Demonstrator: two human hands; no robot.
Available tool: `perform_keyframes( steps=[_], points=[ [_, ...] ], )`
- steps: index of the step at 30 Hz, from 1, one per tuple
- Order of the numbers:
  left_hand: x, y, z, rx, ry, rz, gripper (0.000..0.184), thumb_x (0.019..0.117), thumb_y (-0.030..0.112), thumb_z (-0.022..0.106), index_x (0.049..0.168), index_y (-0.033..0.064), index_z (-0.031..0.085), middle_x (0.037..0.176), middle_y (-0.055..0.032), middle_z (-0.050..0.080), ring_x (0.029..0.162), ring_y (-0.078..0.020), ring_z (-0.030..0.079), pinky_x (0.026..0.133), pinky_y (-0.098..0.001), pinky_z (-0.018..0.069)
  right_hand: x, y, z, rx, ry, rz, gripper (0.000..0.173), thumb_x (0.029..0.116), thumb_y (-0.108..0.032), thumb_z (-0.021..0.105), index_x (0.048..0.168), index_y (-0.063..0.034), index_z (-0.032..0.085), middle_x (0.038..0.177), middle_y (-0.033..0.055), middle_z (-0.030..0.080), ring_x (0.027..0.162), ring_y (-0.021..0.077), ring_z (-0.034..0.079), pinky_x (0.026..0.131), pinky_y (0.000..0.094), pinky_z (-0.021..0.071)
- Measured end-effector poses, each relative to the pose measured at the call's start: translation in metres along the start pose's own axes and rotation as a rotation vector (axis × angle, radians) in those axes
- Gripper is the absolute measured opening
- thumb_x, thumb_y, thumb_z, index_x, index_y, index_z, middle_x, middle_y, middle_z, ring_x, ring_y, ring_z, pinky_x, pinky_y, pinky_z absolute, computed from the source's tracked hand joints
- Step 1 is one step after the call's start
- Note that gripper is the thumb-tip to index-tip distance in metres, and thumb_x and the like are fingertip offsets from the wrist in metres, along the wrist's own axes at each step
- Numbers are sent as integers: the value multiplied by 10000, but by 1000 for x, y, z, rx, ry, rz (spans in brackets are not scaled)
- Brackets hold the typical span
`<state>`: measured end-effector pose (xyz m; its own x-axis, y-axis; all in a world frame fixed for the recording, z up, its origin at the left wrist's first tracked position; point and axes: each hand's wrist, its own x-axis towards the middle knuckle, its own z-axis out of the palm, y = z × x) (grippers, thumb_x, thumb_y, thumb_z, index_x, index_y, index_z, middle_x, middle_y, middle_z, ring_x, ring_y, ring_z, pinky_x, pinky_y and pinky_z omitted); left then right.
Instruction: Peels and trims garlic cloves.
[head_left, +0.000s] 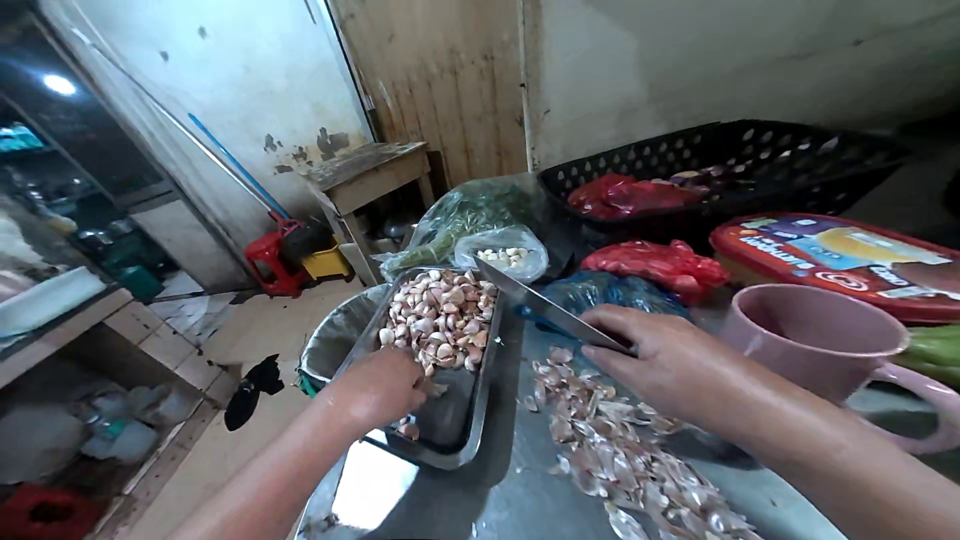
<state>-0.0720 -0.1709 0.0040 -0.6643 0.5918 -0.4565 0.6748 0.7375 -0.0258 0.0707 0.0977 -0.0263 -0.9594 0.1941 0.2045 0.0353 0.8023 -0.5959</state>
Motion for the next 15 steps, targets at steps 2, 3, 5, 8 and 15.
perform_keyframes(
  steps=[2, 3, 5, 8, 15],
  points=[
    [-6, 7, -3, 94, -116, -46, 409, 1033, 380, 577, 1090, -7, 699, 1169, -225, 644, 1129, -408, 614, 951, -616, 476, 0, 0, 1, -13, -6, -3, 124, 970, -152, 709, 1093, -168, 706, 903, 0, 681, 797, 147, 653, 726, 416, 557],
    [-7, 10, -3, 134, -165, -70, 462, 1018, 433, 595, 1111, -8, 692, 1193, -233, 636, 1142, -420, 610, 945, -635, 475, 1, 0, 1, -19, -17, 0, 134, 969, -141, 708, 1101, -163, 707, 925, 7, 687, 818, 152, 660, 747, 421, 562],
    [-7, 14, -2, 180, -220, -99, 519, 999, 484, 610, 1145, -9, 681, 1235, -239, 617, 1164, -426, 597, 949, -647, 463, 1, -1, 1, -26, -35, 7, 145, 971, -134, 706, 1115, -156, 708, 961, 14, 697, 846, 152, 669, 775, 420, 567],
    [-1, 14, -3, 206, -261, -101, 488, 1010, 440, 607, 1163, -19, 671, 1227, -249, 624, 1166, -437, 599, 944, -658, 463, 0, -2, 1, -29, -14, 16, 124, 969, -152, 715, 1093, -152, 711, 938, 17, 692, 823, 156, 660, 750, 416, 560],
    [9, -18, -8, -84, 41, -82, 289, 1046, 273, 541, 1106, 59, 726, 1130, -155, 681, 1087, -320, 641, 953, -555, 488, -2, 1, 0, 14, 90, -19, 155, 990, -135, 673, 1139, -143, 712, 985, 30, 691, 854, 174, 661, 767, 445, 560]
  ],
)
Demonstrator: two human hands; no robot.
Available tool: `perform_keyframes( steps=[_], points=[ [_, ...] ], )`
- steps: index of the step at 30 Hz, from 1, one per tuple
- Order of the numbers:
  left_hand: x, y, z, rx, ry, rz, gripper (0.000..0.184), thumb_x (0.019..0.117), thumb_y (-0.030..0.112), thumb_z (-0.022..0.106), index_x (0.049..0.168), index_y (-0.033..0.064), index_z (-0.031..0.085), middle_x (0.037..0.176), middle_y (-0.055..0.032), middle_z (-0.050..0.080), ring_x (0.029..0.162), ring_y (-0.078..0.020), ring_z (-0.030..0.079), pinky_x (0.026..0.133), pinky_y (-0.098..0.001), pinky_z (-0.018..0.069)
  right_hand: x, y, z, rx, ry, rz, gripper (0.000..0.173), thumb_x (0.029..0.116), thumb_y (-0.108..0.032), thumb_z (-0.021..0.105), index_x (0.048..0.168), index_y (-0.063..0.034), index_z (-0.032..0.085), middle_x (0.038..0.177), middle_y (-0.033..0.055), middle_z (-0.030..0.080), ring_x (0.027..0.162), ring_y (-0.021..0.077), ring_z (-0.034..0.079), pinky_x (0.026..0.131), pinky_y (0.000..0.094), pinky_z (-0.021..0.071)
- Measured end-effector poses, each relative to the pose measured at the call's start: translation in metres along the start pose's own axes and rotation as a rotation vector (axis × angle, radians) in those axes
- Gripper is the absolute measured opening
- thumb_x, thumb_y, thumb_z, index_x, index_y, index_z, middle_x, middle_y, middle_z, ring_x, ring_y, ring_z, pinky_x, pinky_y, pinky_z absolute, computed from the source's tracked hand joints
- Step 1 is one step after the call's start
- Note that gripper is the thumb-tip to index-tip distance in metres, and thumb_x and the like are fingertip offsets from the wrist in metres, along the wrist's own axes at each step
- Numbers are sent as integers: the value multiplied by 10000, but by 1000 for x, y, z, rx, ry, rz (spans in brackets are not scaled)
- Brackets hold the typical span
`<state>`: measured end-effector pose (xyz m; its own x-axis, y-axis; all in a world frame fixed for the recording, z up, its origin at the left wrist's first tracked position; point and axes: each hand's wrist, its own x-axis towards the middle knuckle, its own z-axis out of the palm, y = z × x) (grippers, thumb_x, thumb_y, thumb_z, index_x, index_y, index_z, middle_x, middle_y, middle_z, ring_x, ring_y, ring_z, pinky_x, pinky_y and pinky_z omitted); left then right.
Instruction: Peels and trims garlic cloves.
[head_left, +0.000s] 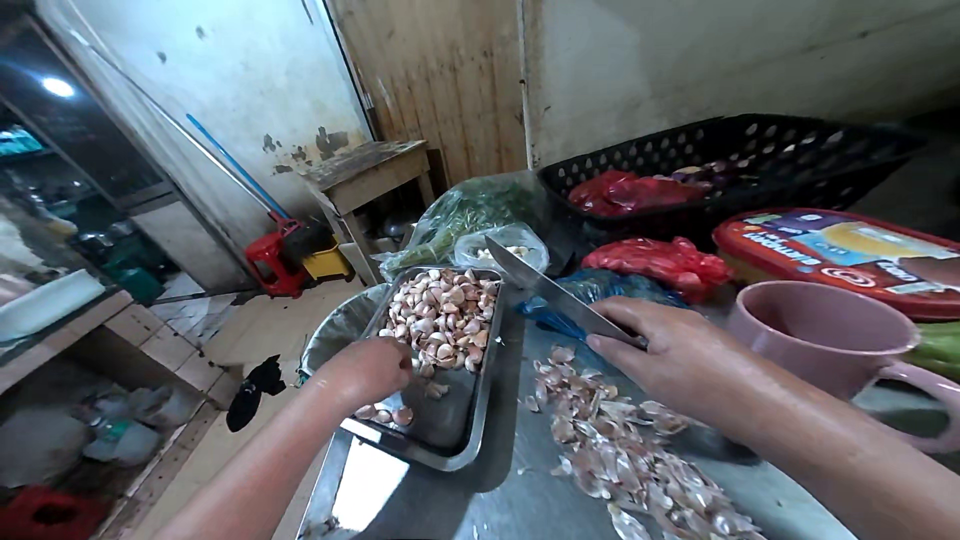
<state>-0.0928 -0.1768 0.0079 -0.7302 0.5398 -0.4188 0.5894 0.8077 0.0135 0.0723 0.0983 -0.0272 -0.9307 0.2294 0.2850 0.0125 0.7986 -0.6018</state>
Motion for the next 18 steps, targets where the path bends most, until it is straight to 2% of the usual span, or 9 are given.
perform_keyframes(
  steps=[2, 4, 7, 10, 12, 15, 18],
  points=[
    [-5, 4, -2, 63, -89, 6, 309, 1045, 301, 568, 1117, 41, 718, 1115, -179, 677, 1070, -351, 640, 938, -584, 484, -1, 5, 2, 2, 47, -58, 147, 979, -130, 672, 1114, -155, 725, 1005, 19, 701, 857, 162, 666, 758, 436, 566],
    [-7, 10, 3, 123, -146, 1, 338, 1014, 327, 627, 1158, 29, 697, 1125, -204, 672, 1080, -388, 636, 934, -620, 482, -2, 4, 1, 7, 22, -44, 141, 996, -147, 659, 1123, -150, 721, 999, 26, 705, 852, 170, 673, 757, 445, 569],
    [-6, 15, 16, 203, -167, -10, 333, 980, 279, 660, 1199, 28, 666, 1194, -221, 653, 1134, -425, 620, 932, -654, 483, 0, 0, -2, 13, -57, 75, 118, 1034, -218, 620, 1115, -152, 674, 838, 30, 678, 736, 174, 663, 686, 430, 558],
    [-5, 15, 16, 189, -136, 16, 269, 999, 214, 617, 1171, 19, 685, 1259, -209, 623, 1197, -402, 589, 993, -611, 468, -1, -2, -4, 12, -68, 102, 131, 1047, -264, 598, 1107, -166, 661, 792, 15, 670, 685, 159, 661, 652, 403, 561],
    [-5, 8, 9, 72, -26, 55, 257, 1020, 214, 586, 1138, 22, 710, 1221, -186, 643, 1178, -358, 602, 1017, -554, 468, -3, -1, -4, -4, -32, 51, 125, 1035, -246, 611, 1120, -181, 677, 822, 6, 676, 694, 151, 657, 649, 406, 563],
    [-5, 2, -5, -84, 70, 65, 231, 1021, 214, 595, 1100, 42, 726, 1138, -154, 678, 1100, -302, 630, 974, -513, 483, -4, -4, -5, -18, 14, 32, 197, 1010, -202, 652, 1200, -190, 700, 901, 12, 700, 749, 155, 657, 685, 434, 562],
    [-1, 2, -8, -16, 75, 12, 252, 1040, 157, 549, 1218, 78, 709, 1231, -144, 673, 1180, -294, 624, 1036, -506, 470, -4, -2, -4, -48, 24, -6, 223, 1024, -189, 624, 1216, -137, 726, 1018, 50, 719, 857, 190, 677, 768, 456, 563]
  ],
)
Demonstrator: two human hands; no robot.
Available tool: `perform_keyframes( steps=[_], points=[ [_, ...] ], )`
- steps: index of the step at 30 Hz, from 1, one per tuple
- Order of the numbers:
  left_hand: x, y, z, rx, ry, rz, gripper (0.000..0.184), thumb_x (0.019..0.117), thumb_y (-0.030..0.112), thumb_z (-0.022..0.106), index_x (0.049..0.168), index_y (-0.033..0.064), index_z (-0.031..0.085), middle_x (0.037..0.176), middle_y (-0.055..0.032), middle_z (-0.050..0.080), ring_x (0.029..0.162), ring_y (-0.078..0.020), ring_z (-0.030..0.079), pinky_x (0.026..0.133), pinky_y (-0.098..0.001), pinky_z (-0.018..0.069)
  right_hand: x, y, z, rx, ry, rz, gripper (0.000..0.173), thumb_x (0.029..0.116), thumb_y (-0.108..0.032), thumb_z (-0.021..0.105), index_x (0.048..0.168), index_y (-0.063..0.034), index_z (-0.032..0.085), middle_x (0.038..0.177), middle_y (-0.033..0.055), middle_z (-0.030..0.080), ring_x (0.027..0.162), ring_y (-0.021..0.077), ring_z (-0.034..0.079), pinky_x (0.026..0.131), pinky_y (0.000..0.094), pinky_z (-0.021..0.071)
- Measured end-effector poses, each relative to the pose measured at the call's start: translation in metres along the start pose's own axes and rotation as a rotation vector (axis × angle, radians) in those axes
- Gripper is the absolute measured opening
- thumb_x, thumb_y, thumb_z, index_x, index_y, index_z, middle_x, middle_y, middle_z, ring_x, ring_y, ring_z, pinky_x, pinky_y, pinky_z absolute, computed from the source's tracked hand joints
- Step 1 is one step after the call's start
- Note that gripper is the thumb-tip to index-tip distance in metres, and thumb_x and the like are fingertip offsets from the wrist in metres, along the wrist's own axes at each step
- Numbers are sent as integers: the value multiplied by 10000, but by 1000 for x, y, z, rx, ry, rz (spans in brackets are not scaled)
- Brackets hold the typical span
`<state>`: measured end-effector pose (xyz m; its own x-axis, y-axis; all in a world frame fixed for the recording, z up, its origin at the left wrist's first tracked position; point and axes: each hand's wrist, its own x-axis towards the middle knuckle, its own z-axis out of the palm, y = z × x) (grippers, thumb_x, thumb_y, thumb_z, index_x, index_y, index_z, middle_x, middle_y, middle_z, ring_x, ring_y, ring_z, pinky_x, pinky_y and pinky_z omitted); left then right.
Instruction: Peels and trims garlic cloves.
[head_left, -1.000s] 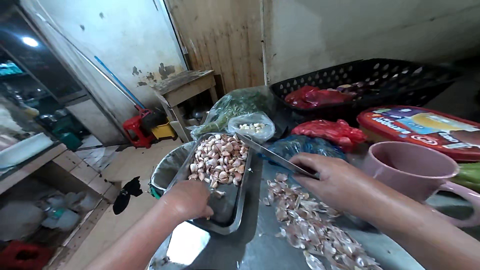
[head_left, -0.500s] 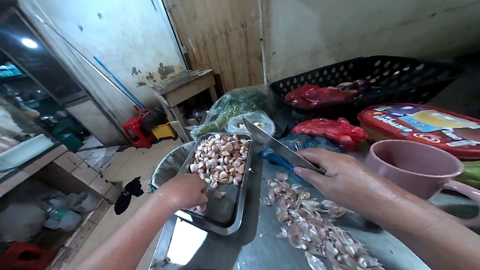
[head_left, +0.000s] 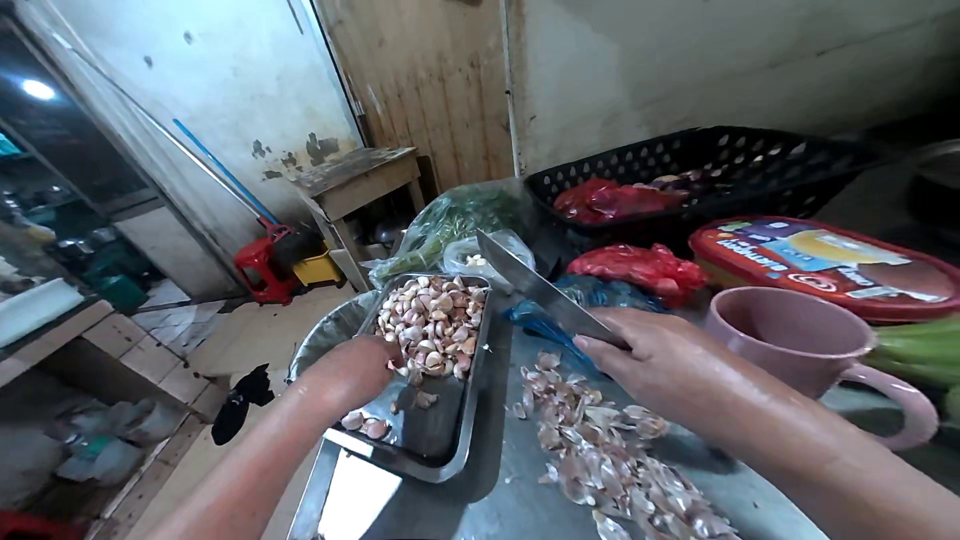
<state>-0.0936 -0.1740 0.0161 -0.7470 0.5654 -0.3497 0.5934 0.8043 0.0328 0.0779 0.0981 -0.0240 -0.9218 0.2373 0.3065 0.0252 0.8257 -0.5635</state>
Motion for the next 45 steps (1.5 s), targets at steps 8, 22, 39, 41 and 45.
perform_keyframes(
  steps=[8, 22, 39, 41, 45],
  points=[
    [-9, 9, 9, 208, -189, 38, 261, 1039, 192, 546, 1161, 24, 704, 1247, -196, 636, 1215, -379, 583, 1037, -567, 449, 1, 5, 2, -55, 7, -66, 219, 1023, -202, 604, 1189, -197, 748, 1059, 4, 706, 907, 167, 676, 781, 447, 567],
    [-1, -13, 17, 16, 51, 56, 293, 1001, 307, 619, 1179, 104, 733, 1219, -158, 656, 1176, -330, 602, 1019, -529, 472, -1, 0, -1, -4, 56, -6, 262, 1012, -130, 592, 1246, -145, 710, 1043, 44, 713, 852, 184, 668, 752, 445, 561],
    [15, 122, 24, -1684, 187, 325, 278, 1048, 65, 518, 1318, 25, 570, 968, -119, 707, 720, -150, 684, 595, -249, 560, -1, -20, -18, 391, -242, 236, 218, 1067, -225, 533, 1191, -118, 678, 832, -4, 688, 671, 69, 625, 637, 273, 524],
    [15, 127, 29, -1582, 261, 383, 237, 1031, 72, 548, 1263, 33, 568, 968, -105, 723, 747, -150, 709, 606, -252, 576, 0, -22, -19, 423, -251, 257, 198, 1068, -215, 533, 1146, -104, 677, 826, -15, 685, 650, 50, 609, 621, 249, 511],
    [22, 129, 44, -1578, 351, 460, 138, 963, 40, 643, 1096, 63, 673, 894, -67, 695, 700, -117, 664, 621, -241, 570, 1, -23, -20, 425, -255, 264, 198, 1076, -208, 524, 1186, -119, 662, 848, -18, 678, 649, 50, 596, 613, 234, 494]
  ],
)
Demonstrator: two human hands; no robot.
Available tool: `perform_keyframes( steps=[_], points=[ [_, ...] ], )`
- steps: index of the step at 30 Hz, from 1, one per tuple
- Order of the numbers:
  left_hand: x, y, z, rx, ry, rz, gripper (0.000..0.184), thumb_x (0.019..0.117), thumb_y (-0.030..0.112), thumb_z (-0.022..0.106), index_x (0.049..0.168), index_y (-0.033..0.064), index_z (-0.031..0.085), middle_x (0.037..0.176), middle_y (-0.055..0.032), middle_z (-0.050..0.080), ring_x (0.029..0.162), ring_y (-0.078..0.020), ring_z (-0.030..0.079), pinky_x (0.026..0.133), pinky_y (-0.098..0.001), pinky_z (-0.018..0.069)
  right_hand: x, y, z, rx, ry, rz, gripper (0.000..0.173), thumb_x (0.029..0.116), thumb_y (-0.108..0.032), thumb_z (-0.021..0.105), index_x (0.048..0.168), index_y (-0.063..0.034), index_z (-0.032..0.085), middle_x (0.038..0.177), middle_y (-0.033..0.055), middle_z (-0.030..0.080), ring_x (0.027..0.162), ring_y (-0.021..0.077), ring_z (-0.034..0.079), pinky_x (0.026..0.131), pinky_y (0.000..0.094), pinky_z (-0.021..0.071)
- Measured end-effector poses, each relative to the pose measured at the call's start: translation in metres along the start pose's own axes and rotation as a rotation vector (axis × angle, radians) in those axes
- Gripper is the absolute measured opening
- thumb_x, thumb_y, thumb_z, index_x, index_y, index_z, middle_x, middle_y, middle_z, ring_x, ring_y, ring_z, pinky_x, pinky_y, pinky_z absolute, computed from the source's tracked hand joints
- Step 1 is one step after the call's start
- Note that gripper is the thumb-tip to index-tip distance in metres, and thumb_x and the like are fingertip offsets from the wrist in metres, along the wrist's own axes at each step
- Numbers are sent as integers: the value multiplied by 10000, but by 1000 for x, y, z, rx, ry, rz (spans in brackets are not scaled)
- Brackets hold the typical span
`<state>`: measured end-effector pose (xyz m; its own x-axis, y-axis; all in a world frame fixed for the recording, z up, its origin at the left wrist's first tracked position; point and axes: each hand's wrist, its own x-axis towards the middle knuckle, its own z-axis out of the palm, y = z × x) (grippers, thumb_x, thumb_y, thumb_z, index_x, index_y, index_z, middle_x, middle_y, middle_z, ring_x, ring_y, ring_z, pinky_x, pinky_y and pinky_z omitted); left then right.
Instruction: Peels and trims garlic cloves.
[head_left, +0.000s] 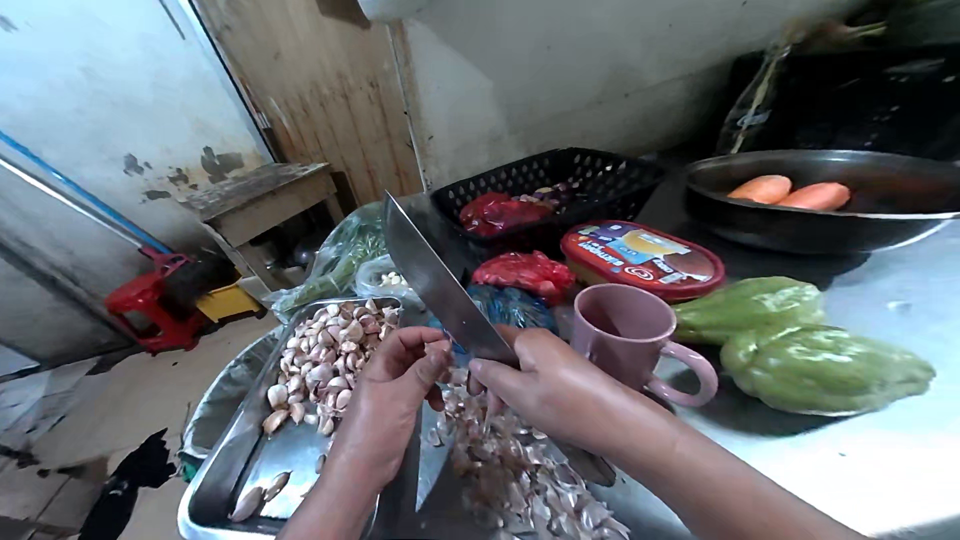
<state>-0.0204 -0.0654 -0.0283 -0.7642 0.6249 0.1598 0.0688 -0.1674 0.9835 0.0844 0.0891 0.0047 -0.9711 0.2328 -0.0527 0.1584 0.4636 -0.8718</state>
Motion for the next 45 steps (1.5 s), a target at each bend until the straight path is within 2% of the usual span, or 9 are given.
perform_keyframes(
  steps=[3, 8, 11, 16, 26, 29, 40, 43, 45],
  points=[
    [-1, -4, -2, -19, 28, 22, 163, 951, 44, 673, 1112, 59, 690, 887, -75, 691, 672, -113, 648, 617, -242, 570, 2, 2, 2, -23, -3, 2, 270, 1076, -223, 523, 1323, -178, 622, 897, -16, 702, 672, 61, 628, 626, 244, 522],
    [-6, -7, -3, 12, 34, 70, 156, 923, 56, 705, 1076, 49, 675, 846, -67, 681, 679, -116, 661, 626, -245, 584, 3, 4, 6, -78, -8, -34, 231, 1077, -232, 509, 1207, -125, 668, 825, -12, 669, 668, 58, 611, 624, 251, 508],
    [-8, -7, -3, 22, 34, 72, 157, 917, 55, 709, 1072, 42, 690, 846, -79, 689, 678, -123, 667, 622, -251, 587, 3, 6, 7, -82, -7, -59, 272, 1074, -228, 514, 1307, -175, 646, 887, -4, 696, 742, 67, 657, 681, 263, 546],
    [-10, -4, 0, -78, 55, -18, 125, 918, 41, 709, 1041, 22, 696, 827, -96, 692, 648, -135, 663, 607, -268, 589, 3, 6, 9, -179, 15, -92, 297, 1077, -240, 498, 1338, -194, 633, 867, 7, 677, 755, 94, 642, 688, 298, 532],
    [-13, -4, 3, 197, 63, 26, 142, 917, 65, 722, 1054, 47, 688, 821, -55, 695, 674, -118, 676, 623, -251, 594, 5, 4, 9, -227, 3, -28, 207, 1079, -260, 505, 1203, -152, 630, 820, 6, 644, 716, 94, 633, 668, 298, 533],
    [-14, -6, 5, 246, 70, 33, 156, 916, 90, 725, 1065, 56, 691, 817, -45, 696, 677, -119, 683, 624, -252, 598, 5, 1, 9, -220, -4, 16, 213, 1080, -264, 506, 1189, -127, 627, 848, 26, 649, 759, 125, 646, 704, 332, 542],
    [-13, -10, 4, 222, 28, 103, 179, 942, 101, 700, 1116, 62, 681, 890, -49, 711, 733, -112, 690, 671, -235, 596, 6, 3, 6, -103, 0, 32, 198, 1079, -224, 528, 1225, -143, 634, 881, 20, 691, 742, 103, 676, 697, 292, 568],
    [-11, -11, 2, 87, -5, 68, 185, 934, 31, 673, 1118, 44, 683, 898, -55, 707, 731, -109, 686, 671, -241, 594, 5, 0, 4, -50, -14, 52, 171, 1080, -208, 532, 1199, -131, 627, 833, 11, 683, 681, 81, 650, 637, 246, 536],
    [-8, -11, 0, -12, -4, 38, 271, 923, -17, 654, 1188, 34, 645, 901, -65, 694, 725, -122, 678, 667, -256, 592, 5, 0, 4, 12, -15, 53, 156, 1077, -190, 536, 1187, -121, 623, 807, 5, 685, 639, 65, 633, 594, 217, 515]
  ],
)
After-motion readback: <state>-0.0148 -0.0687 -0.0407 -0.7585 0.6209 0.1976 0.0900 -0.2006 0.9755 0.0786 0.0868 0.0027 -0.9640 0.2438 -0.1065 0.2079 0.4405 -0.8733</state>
